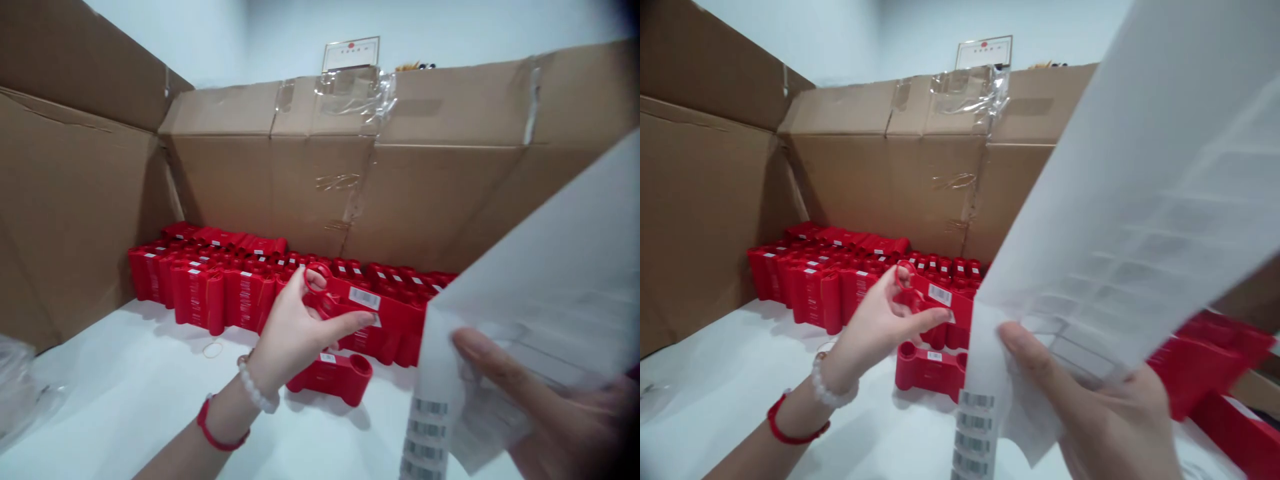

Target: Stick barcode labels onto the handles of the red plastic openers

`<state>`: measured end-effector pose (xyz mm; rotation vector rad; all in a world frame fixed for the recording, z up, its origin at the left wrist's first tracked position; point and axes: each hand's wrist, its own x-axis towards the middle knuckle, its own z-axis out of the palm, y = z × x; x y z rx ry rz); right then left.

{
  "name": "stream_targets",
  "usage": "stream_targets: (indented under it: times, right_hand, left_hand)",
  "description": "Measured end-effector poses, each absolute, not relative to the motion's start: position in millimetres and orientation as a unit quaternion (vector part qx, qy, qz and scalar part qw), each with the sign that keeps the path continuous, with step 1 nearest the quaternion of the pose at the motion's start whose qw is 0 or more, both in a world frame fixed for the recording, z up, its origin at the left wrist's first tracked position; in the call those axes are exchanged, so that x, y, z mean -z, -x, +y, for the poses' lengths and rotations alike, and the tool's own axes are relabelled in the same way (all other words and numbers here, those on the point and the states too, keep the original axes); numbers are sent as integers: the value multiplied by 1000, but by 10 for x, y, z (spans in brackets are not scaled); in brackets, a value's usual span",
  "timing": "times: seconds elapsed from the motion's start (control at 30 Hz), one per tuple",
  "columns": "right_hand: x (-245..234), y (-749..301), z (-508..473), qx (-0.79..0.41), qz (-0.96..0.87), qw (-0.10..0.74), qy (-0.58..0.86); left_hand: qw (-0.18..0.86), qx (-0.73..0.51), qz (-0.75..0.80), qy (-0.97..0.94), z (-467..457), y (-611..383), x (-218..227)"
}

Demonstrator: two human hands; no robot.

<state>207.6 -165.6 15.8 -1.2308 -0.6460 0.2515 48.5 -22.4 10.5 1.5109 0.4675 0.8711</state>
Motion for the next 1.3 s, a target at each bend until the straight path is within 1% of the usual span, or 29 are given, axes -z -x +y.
stream_targets:
  times: [0.07,0.17,0.43,0.63,0.8,0.93,1.13,1.3]
  right_hand:
    - [-283,-1824,-1635,-134,-262,765,572]
    - [-371,-1653,-1598,-138,-259,771,564]
    - [-381,-1746,-1598,-177,-266,781,537]
    - [-410,-1598,-1581,-208,-250,784,528]
    - [-381,-1506,-1596,-213,-247,767,553]
    - [-337,-1548,-1579,-230,-247,763,552]
    - [-313,-1737,-1551,-226,-239,773,543]
    - [-353,-1701,-1609,-240,-270,763,536]
  left_hand:
    - [616,-388,204,-654,-233,-452,-138]
    - [607,-389,217,-658,-250,-402,-185]
    - [566,-388,243,-685,-260,-311,-268]
    - [510,-337,344,-713,-373,-308,-369]
    - [521,-290,334,-730,-326,-371,-343]
    - [489,-321,318,-746,-249,-362,-289]
    - [525,-334,269,-735,-244,-279,-291]
    - [547,-307,306,-716,-340,-295,-330]
